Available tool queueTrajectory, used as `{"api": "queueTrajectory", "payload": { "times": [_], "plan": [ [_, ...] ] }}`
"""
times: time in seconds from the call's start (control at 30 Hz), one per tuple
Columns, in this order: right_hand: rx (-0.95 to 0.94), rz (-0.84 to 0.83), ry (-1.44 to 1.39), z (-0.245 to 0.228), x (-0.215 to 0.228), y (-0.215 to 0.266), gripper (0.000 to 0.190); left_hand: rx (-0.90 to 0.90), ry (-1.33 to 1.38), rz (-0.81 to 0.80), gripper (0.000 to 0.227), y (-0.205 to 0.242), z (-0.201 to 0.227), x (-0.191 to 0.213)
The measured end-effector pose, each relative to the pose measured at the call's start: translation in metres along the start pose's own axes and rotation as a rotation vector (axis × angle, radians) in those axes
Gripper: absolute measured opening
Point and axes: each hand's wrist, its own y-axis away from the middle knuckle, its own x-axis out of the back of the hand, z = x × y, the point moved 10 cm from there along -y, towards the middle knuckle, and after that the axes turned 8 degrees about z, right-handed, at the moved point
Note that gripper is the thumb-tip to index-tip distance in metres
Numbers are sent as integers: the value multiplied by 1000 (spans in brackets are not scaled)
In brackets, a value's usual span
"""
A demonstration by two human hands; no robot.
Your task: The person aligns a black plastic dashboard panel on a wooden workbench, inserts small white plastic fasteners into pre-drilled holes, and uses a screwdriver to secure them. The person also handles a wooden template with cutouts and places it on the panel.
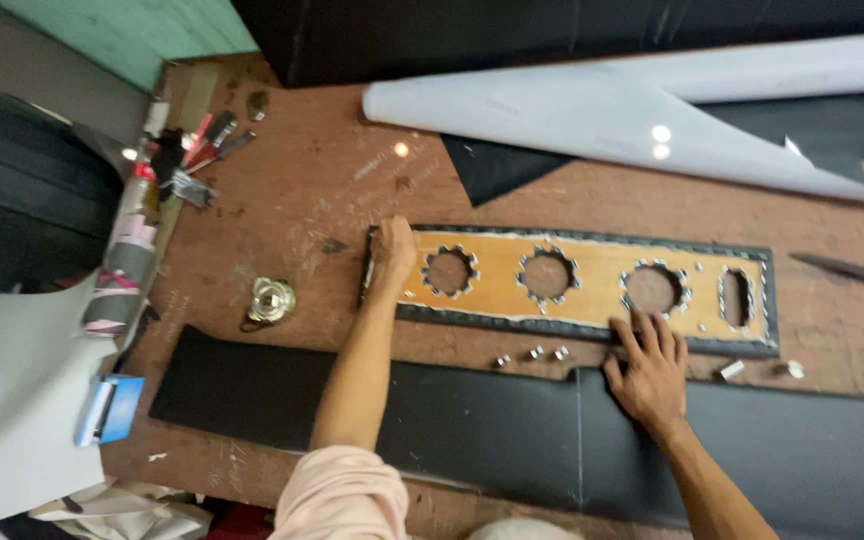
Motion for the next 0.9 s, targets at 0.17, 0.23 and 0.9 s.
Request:
{"api": "queueTrajectory", "payload": {
  "times": [0.17, 0.23, 0.9],
  "plan": [
    [-4, -4, -16, 4, -3, 4, 55, -274, 393, -53, 18, 83, 60, 23],
    [5, -17, 8, 4, -6, 4, 57, -357, 453, -118, 16, 124, 78, 12],
    [16, -44, 17, -2, -1, 3, 60, -334, 343, -262, 50, 233, 84, -19]
  ]
}}
